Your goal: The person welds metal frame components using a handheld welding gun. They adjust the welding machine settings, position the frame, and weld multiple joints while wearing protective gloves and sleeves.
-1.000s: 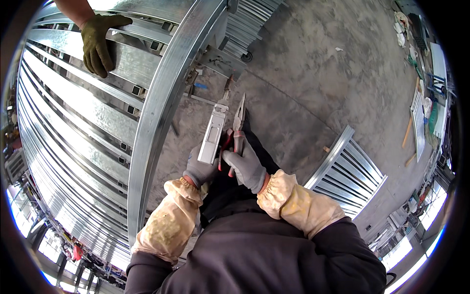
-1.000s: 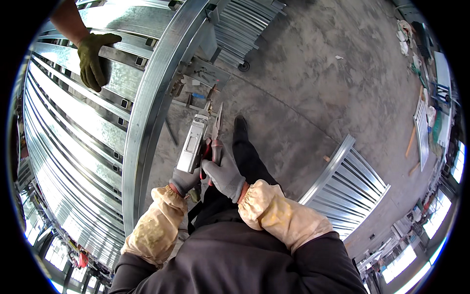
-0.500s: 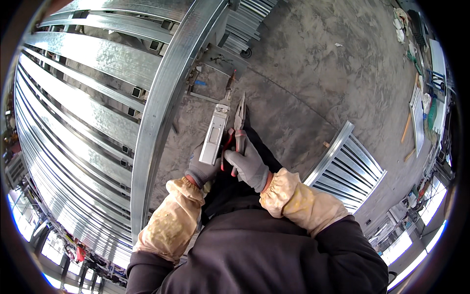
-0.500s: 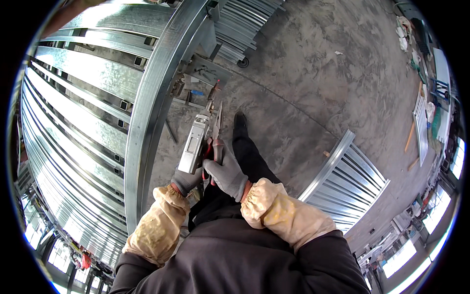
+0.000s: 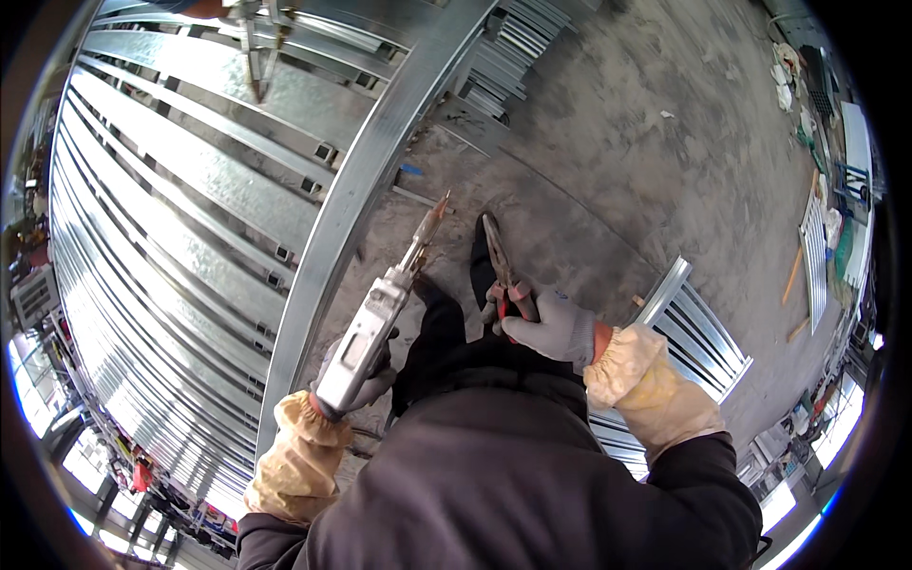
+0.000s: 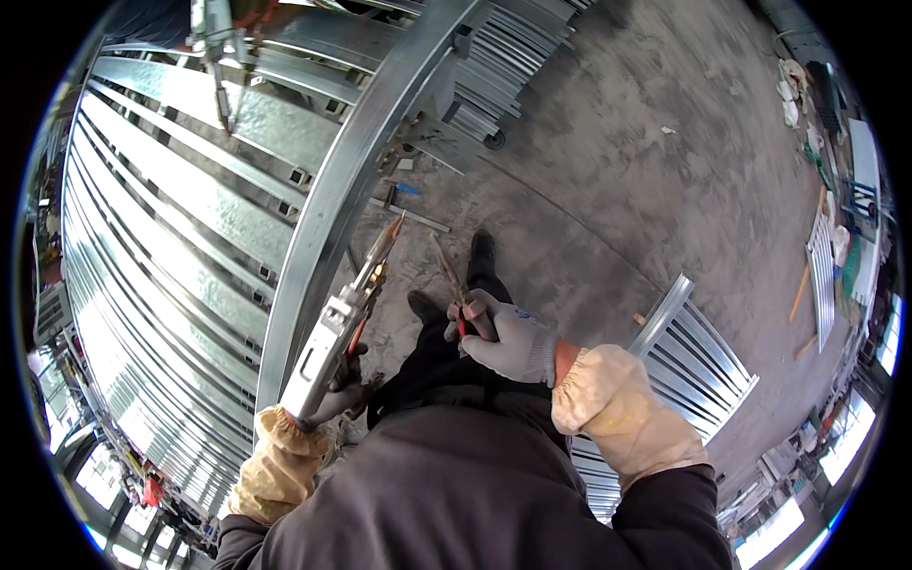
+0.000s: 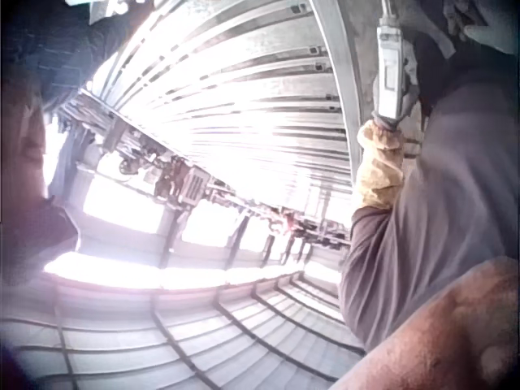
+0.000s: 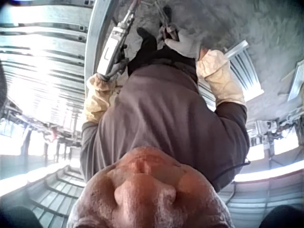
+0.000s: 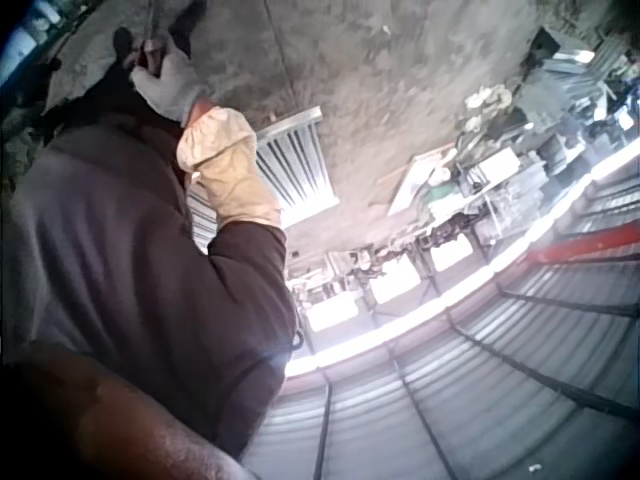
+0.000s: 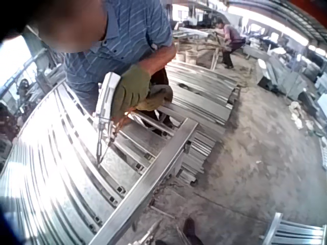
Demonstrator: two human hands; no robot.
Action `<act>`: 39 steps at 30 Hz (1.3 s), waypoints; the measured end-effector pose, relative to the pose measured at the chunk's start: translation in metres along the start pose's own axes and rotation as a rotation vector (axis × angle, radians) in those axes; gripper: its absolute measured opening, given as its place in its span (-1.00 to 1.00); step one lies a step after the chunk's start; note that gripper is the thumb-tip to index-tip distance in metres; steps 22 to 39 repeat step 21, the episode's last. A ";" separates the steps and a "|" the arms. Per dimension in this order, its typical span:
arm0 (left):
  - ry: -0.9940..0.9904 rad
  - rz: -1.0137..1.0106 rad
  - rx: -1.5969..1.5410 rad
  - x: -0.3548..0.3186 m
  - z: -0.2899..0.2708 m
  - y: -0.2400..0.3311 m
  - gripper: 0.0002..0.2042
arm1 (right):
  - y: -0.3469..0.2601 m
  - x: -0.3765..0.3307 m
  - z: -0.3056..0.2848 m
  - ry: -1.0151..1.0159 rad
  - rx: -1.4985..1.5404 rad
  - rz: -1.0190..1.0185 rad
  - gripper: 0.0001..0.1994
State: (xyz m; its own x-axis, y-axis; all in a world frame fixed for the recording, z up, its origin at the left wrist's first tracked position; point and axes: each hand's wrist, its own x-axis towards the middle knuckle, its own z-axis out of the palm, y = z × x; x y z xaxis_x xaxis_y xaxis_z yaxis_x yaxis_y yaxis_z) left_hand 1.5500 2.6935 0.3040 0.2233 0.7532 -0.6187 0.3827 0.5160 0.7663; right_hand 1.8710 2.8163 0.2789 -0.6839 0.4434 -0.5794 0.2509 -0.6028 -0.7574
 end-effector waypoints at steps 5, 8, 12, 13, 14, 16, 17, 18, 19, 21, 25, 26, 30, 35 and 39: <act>-0.027 -0.055 -0.007 -0.070 -0.018 0.011 -0.45 | -0.012 -0.017 0.026 -0.110 -0.223 -0.102 -0.55; -0.016 -0.258 -0.662 -0.110 -0.004 -0.025 -0.46 | -0.026 -0.023 0.048 -0.187 -0.300 -0.011 -0.63; -0.017 -0.051 -0.571 -0.146 -0.006 -0.045 -0.57 | -0.028 -0.041 0.072 -0.215 -0.354 -0.035 -0.59; -0.029 -0.028 -0.484 -0.152 -0.006 -0.046 -0.58 | -0.036 -0.049 0.081 -0.218 -0.376 -0.034 -0.58; -0.038 -0.005 -0.396 -0.159 -0.007 -0.047 -0.59 | -0.040 -0.056 0.089 -0.221 -0.398 -0.033 -0.57; -0.036 0.021 -0.273 -0.174 -0.009 -0.032 -0.58 | -0.028 -0.067 0.099 -0.208 -0.383 -0.129 -0.58; -0.020 0.052 -0.242 -0.179 -0.008 -0.025 -0.57 | -0.019 -0.072 0.104 -0.195 -0.375 -0.176 -0.58; 0.001 0.084 -0.209 -0.186 -0.007 -0.018 -0.56 | -0.008 -0.077 0.112 -0.166 -0.233 -0.163 -0.60; 0.001 0.092 -0.346 -0.190 -0.004 -0.033 -0.55 | 0.002 -0.080 0.120 -0.138 -0.092 -0.155 -0.61; -0.036 0.055 -0.355 -0.208 -0.007 -0.026 -0.20 | 0.013 -0.088 0.135 -0.113 0.048 -0.162 -0.63; -0.036 0.055 -0.355 -0.208 -0.007 -0.026 -0.20 | 0.013 -0.088 0.135 -0.113 0.048 -0.162 -0.63; -0.036 0.055 -0.355 -0.208 -0.007 -0.026 -0.20 | 0.013 -0.088 0.135 -0.113 0.048 -0.162 -0.63; -0.036 0.055 -0.355 -0.208 -0.007 -0.026 -0.20 | 0.013 -0.088 0.135 -0.113 0.048 -0.162 -0.63; -0.036 0.055 -0.355 -0.208 -0.007 -0.026 -0.20 | 0.013 -0.088 0.135 -0.113 0.048 -0.162 -0.63; -0.036 0.055 -0.355 -0.208 -0.007 -0.026 -0.20 | 0.013 -0.088 0.135 -0.113 0.048 -0.162 -0.63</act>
